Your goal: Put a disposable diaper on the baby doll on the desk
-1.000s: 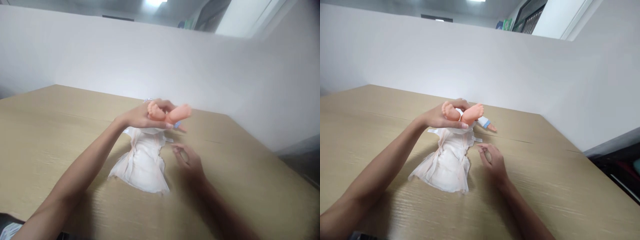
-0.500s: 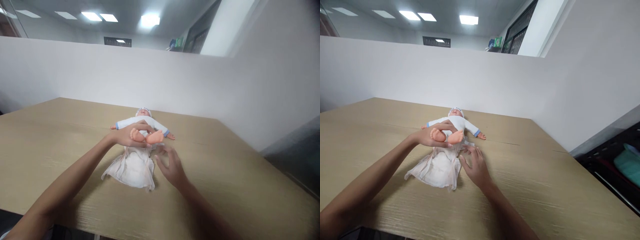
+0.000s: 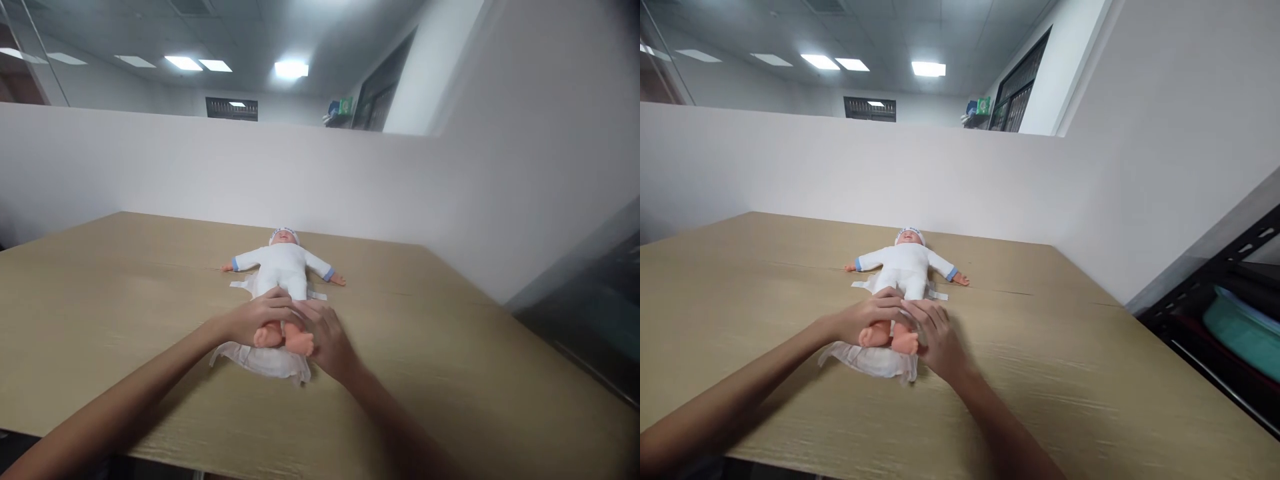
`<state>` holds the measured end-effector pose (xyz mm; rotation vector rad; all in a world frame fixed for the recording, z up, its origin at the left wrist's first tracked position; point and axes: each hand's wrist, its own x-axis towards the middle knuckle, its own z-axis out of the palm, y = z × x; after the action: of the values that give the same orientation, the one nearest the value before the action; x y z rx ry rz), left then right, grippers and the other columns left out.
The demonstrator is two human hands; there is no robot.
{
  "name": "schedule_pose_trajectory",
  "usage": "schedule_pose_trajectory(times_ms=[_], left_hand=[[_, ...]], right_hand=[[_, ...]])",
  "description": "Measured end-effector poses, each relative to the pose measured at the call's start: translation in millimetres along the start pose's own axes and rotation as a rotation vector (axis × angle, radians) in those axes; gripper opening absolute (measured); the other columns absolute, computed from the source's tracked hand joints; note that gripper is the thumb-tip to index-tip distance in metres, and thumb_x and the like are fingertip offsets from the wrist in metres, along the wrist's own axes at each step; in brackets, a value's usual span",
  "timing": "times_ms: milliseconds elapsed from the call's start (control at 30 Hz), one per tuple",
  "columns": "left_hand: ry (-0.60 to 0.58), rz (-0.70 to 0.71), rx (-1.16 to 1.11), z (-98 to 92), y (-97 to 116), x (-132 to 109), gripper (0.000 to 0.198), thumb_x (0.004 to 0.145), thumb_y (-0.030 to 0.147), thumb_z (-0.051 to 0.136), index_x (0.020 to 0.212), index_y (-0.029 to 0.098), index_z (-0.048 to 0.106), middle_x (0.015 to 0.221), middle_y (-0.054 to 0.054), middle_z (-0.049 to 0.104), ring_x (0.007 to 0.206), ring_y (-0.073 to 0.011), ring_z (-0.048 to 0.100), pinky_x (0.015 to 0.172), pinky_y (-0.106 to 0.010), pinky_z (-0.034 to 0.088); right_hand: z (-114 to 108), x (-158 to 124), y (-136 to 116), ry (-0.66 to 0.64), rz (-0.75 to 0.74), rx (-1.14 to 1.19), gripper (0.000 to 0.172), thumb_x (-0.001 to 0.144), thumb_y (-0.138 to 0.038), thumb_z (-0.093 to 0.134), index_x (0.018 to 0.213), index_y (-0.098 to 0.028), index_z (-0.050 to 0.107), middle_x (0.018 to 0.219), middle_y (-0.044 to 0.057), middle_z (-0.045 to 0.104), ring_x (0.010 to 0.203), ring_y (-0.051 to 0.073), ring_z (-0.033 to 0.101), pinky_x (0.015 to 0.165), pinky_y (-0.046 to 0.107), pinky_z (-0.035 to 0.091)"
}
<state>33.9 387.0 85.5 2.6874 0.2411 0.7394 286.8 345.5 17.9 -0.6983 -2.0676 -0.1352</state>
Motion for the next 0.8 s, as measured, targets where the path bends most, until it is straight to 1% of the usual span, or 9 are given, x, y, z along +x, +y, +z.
schedule_pose_trajectory(times_ms=[100, 133, 233, 300, 367, 467, 600, 667, 800], left_hand=[[0.044, -0.055, -0.024, -4.0, 2.4, -16.9, 0.049, 0.1, 0.04, 0.077, 0.146, 0.027, 0.064, 0.151, -0.015, 0.066, 0.134, -0.0339, 0.064, 0.113, -0.05, 0.056], [0.052, -0.072, -0.037, -7.2, 3.1, -23.1, 0.05, 0.1, 0.041, 0.077, 0.146, 0.027, 0.063, 0.151, -0.016, 0.065, 0.134, -0.0336, 0.065, 0.114, -0.05, 0.056], [0.071, -0.079, -0.009, -15.1, -0.9, -45.7, 0.042, 0.099, 0.034, 0.077, 0.139, 0.025, 0.067, 0.137, -0.013, 0.074, 0.129, -0.0317, 0.07, 0.118, -0.052, 0.055], [0.112, -0.033, 0.053, -15.3, -9.9, -63.7, 0.033, 0.097, 0.028, 0.077, 0.129, 0.022, 0.071, 0.127, -0.012, 0.079, 0.127, -0.0311, 0.072, 0.122, -0.054, 0.052], [0.163, 0.019, 0.12, -11.7, -21.8, -81.3, 0.026, 0.096, 0.023, 0.077, 0.122, 0.02, 0.073, 0.123, -0.014, 0.081, 0.13, -0.0315, 0.072, 0.123, -0.053, 0.052], [0.167, 0.047, 0.174, -4.9, -36.7, -99.7, 0.023, 0.095, 0.017, 0.075, 0.118, 0.019, 0.075, 0.124, -0.016, 0.082, 0.135, -0.0319, 0.071, 0.121, -0.053, 0.056], [0.15, 0.038, 0.168, -4.0, -41.3, -102.9, 0.025, 0.092, 0.017, 0.076, 0.117, 0.02, 0.075, 0.123, -0.015, 0.082, 0.136, -0.0328, 0.071, 0.121, -0.056, 0.057], [0.154, 0.028, 0.16, -6.4, -39.5, -100.0, 0.026, 0.092, 0.016, 0.075, 0.117, 0.02, 0.075, 0.121, -0.015, 0.083, 0.135, -0.0319, 0.071, 0.12, -0.056, 0.057], [0.152, 0.023, 0.109, -9.5, -37.1, -97.1, 0.03, 0.092, 0.016, 0.072, 0.121, 0.023, 0.074, 0.12, -0.013, 0.083, 0.135, -0.0314, 0.071, 0.122, -0.056, 0.056]], right_hand=[[-5.9, 0.6, 2.7, -0.019, -0.003, 0.015, 0.076, 0.096, -0.016, 0.057, 0.169, -0.025, 0.037, 0.14, 0.014, 0.068, 0.128, 0.032, 0.067, 0.109, 0.051, 0.06], [-10.6, 1.2, 4.5, -0.036, -0.013, 0.019, 0.076, 0.095, -0.016, 0.057, 0.169, -0.025, 0.038, 0.139, 0.013, 0.068, 0.127, 0.032, 0.068, 0.109, 0.051, 0.06], [-30.6, 1.8, 13.3, -0.134, -0.079, 0.012, 0.066, 0.093, -0.017, 0.054, 0.158, -0.029, 0.054, 0.134, 0.011, 0.069, 0.123, 0.03, 0.069, 0.106, 0.05, 0.06], [-43.1, -1.2, 22.1, -0.202, -0.098, -0.008, 0.059, 0.091, -0.015, 0.053, 0.147, -0.03, 0.064, 0.135, 0.009, 0.068, 0.124, 0.029, 0.068, 0.104, 0.047, 0.06], [-50.1, -7.9, 32.0, -0.232, -0.094, -0.03, 0.056, 0.089, -0.01, 0.053, 0.14, -0.029, 0.068, 0.138, 0.009, 0.069, 0.125, 0.027, 0.067, 0.104, 0.046, 0.059], [-49.5, -20.8, 45.1, -0.255, -0.132, -0.062, 0.056, 0.088, -0.005, 0.053, 0.136, -0.029, 0.07, 0.139, 0.007, 0.072, 0.124, 0.025, 0.07, 0.102, 0.043, 0.06], [-44.6, -29.6, 52.4, -0.275, -0.195, -0.122, 0.052, 0.094, -0.007, 0.06, 0.138, -0.032, 0.072, 0.143, 0.006, 0.074, 0.132, 0.026, 0.07, 0.106, 0.045, 0.061], [-45.6, -28.1, 50.4, -0.301, -0.188, -0.126, 0.048, 0.097, -0.011, 0.062, 0.14, -0.032, 0.071, 0.148, 0.006, 0.073, 0.137, 0.027, 0.068, 0.11, 0.048, 0.061], [-49.8, -22.3, 40.7, -0.35, -0.168, -0.089, 0.042, 0.103, -0.016, 0.062, 0.141, -0.031, 0.069, 0.149, 0.006, 0.073, 0.139, 0.028, 0.069, 0.112, 0.05, 0.061]])
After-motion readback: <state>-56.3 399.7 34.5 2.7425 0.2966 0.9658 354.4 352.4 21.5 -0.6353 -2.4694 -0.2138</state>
